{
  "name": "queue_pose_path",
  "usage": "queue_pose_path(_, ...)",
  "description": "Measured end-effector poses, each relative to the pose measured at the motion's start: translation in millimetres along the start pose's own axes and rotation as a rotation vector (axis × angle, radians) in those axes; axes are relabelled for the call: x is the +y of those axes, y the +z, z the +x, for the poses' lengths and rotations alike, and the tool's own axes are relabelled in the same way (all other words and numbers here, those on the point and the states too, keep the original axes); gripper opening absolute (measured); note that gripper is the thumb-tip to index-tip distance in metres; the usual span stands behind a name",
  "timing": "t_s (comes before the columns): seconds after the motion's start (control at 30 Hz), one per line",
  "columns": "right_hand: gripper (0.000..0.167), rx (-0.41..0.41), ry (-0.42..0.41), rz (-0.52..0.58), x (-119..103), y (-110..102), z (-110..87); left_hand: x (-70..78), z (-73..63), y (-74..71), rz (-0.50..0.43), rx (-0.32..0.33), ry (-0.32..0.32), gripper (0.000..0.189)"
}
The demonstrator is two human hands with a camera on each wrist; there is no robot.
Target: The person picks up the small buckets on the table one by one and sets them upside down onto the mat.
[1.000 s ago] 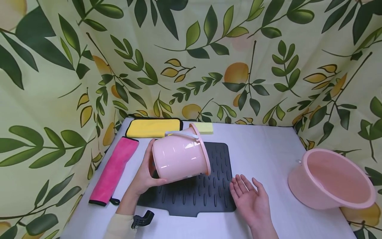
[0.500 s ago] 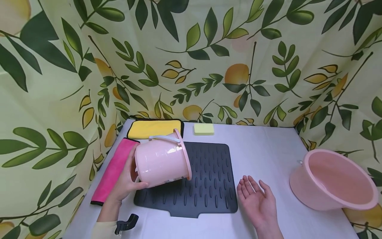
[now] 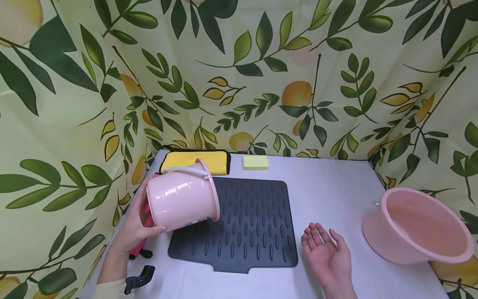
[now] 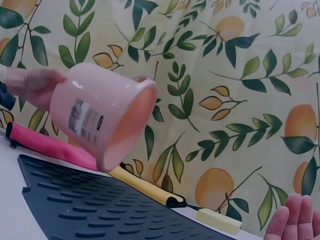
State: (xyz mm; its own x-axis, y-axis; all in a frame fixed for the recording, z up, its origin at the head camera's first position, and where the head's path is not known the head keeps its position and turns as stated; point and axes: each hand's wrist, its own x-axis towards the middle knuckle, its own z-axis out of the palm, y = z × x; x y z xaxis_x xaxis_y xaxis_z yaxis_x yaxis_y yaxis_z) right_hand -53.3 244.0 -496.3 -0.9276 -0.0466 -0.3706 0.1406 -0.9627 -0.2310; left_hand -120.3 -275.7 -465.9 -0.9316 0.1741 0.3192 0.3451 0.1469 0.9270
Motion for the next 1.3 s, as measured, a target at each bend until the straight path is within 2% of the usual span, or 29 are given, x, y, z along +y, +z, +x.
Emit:
queue_pose_path(0.17, 0.034, 0.009, -0.014, 0.010, -4.1, -2.1, -1.0, 9.8, -4.4, -8.1, 0.119, 0.029, 0.023, 0.140)
queue_pose_path(0.5, 0.034, -0.056, -0.009, 0.055, -7.7, -4.7, -0.2, 23.9, -5.5, -14.3, 0.302, 0.025, -0.056, 0.142)
queue_pose_path(0.67, 0.031, 0.012, -0.038, 0.053, -9.7, -4.2, -0.5, 28.3, -5.9, -15.4, 0.444, 0.011, -0.046, 0.144)
queue_pose_path(0.77, 0.031, 0.047, -0.052, 0.054, -10.6, -2.6, 0.1, 30.6, -5.0, -16.2, 0.493, 0.002, -0.035, 0.145)
queue_pose_path(0.9, 0.032, 0.093, -0.056, 0.056, -10.2, -0.6, 2.1, 34.9, -3.2, -16.5, 0.471, -0.020, -0.022, 0.144)
queue_pose_path(1.0, 0.032, 0.154, -0.057, 0.067, -10.7, 0.0, 2.7, 39.4, -1.5, -16.1, 0.502, -0.047, -0.008, 0.142)
queue_pose_path(1.1, 0.033, 0.184, -0.063, 0.083, -13.1, -0.5, 2.4, 46.6, 3.8, -12.9, 0.555, -0.089, -0.005, 0.139)
queue_pose_path(1.2, 0.032, 0.129, -0.068, 0.095, -15.9, -1.3, 2.3, 55.7, 17.9, -4.7, 0.616, -0.152, -0.022, 0.136)
queue_pose_path(1.3, 0.030, 0.054, -0.064, 0.105, -16.7, -0.4, 3.3, 65.3, 37.0, 7.1, 0.702, -0.227, -0.074, 0.132)
